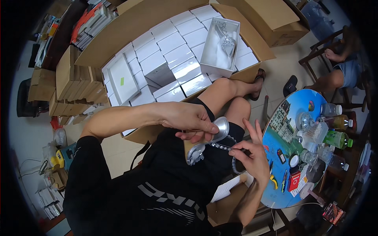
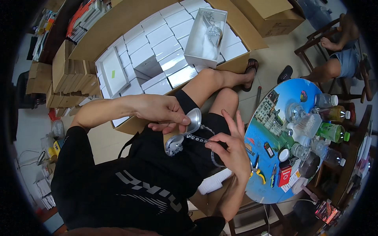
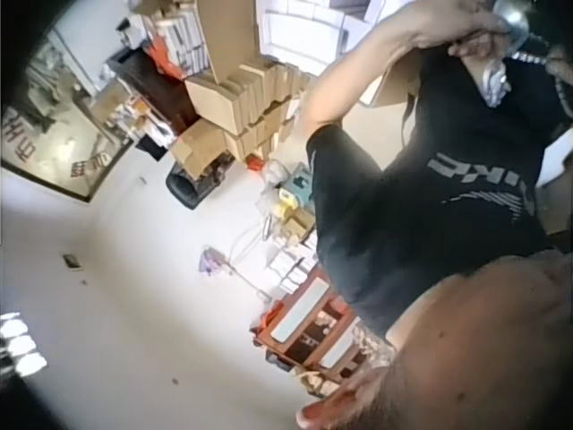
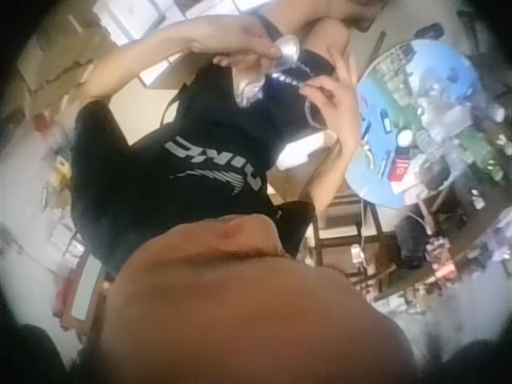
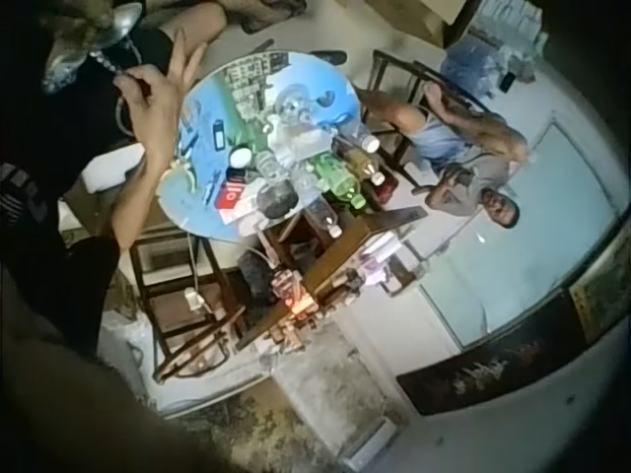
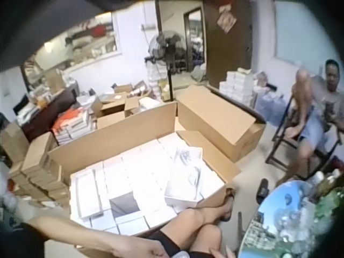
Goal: The person sits on the floor and repeatedly packs silver high-heeled shoes into white boxes. They wrap each shoe in a translucent sheet, place it in a box, and close the lid. The person handles the shoes and boxes one at a time, stacking the finished packages in a large cardboard container.
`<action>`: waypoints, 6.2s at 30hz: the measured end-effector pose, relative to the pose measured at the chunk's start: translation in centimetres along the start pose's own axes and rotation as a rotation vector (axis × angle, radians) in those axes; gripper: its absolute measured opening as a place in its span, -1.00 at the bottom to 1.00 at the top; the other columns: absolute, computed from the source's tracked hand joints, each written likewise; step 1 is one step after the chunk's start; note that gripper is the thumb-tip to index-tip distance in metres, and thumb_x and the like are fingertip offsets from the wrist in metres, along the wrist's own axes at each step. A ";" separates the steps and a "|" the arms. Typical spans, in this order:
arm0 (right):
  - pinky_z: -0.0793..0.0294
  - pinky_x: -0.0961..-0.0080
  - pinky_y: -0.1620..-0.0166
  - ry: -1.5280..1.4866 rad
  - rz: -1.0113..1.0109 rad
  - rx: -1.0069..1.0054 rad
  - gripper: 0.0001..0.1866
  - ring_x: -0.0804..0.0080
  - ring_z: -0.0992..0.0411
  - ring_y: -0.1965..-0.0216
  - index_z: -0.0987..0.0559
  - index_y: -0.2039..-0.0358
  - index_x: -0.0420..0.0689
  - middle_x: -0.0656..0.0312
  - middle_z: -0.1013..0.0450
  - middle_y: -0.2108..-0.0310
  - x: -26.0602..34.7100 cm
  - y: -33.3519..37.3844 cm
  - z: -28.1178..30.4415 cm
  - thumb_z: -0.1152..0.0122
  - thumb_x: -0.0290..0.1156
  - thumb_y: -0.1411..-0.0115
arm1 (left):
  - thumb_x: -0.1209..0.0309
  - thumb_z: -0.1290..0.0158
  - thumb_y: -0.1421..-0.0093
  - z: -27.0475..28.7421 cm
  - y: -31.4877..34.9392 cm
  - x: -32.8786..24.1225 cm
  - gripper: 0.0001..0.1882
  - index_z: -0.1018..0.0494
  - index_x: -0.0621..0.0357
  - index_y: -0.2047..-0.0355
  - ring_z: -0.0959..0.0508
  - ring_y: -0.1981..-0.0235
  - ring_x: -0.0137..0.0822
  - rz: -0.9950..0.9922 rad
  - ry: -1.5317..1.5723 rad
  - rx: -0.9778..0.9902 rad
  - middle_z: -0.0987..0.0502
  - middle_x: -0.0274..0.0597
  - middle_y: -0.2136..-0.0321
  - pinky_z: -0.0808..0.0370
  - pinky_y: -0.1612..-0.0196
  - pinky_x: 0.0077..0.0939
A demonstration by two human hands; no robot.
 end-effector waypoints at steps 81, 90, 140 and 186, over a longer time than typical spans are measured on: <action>-0.43 0.70 0.41 -0.787 -0.515 -0.330 -0.83 0.66 -0.44 0.49 -0.63 0.21 -0.29 0.26 -0.55 0.46 -6.5 6.0 -10.2 -0.29 -0.55 -0.17 | 0.09 -0.02 -0.33 1.0 -3.4 15.6 -0.48 -0.48 0.36 -0.01 -0.48 0.17 -0.53 -0.460 0.422 -0.446 -0.57 -0.28 0.20 -0.39 0.08 -0.62; -0.32 0.28 0.20 0.378 0.086 -0.815 -0.72 0.22 -0.41 0.34 -0.55 0.33 -0.13 0.21 -0.46 0.35 4.2 -0.3 -3.2 -0.48 -0.41 0.02 | 0.21 -0.01 -0.30 0.7 -1.8 12.9 -0.44 -0.33 0.39 -0.17 -0.43 0.05 -0.47 -0.618 0.333 -0.490 -0.51 -0.24 0.10 -0.33 -0.05 -0.56; -0.31 0.04 -0.24 0.230 0.167 -0.673 -0.62 -0.07 -0.45 -0.09 -0.60 0.10 -0.27 -0.03 -0.53 0.04 7.7 -2.6 1.2 0.00 -0.71 -0.06 | 0.15 -0.22 -0.06 -0.8 2.9 2.6 -0.60 -0.43 0.26 0.32 -0.44 0.21 -0.05 -1.103 -1.166 -0.922 -0.37 -0.09 0.38 -0.25 -0.24 0.08; -0.31 0.09 0.10 0.602 -0.255 -0.870 -0.51 -0.08 -0.34 0.12 -0.43 0.16 -0.23 0.02 -0.34 0.28 1.5 -4.0 -0.4 -0.30 -0.65 0.20 | 0.25 -0.25 -0.10 -4.1 0.1 3.8 -0.61 -0.45 0.33 0.24 -0.45 0.11 0.09 -0.940 -0.694 -0.806 -0.43 0.10 0.23 -0.17 -0.27 0.18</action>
Point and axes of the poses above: each hand's wrist, its own y-axis away from the middle knuckle, its own z-axis out of the back of the hand, x = y × z, the point moved 8 cm from there along -y, towards the middle knuckle
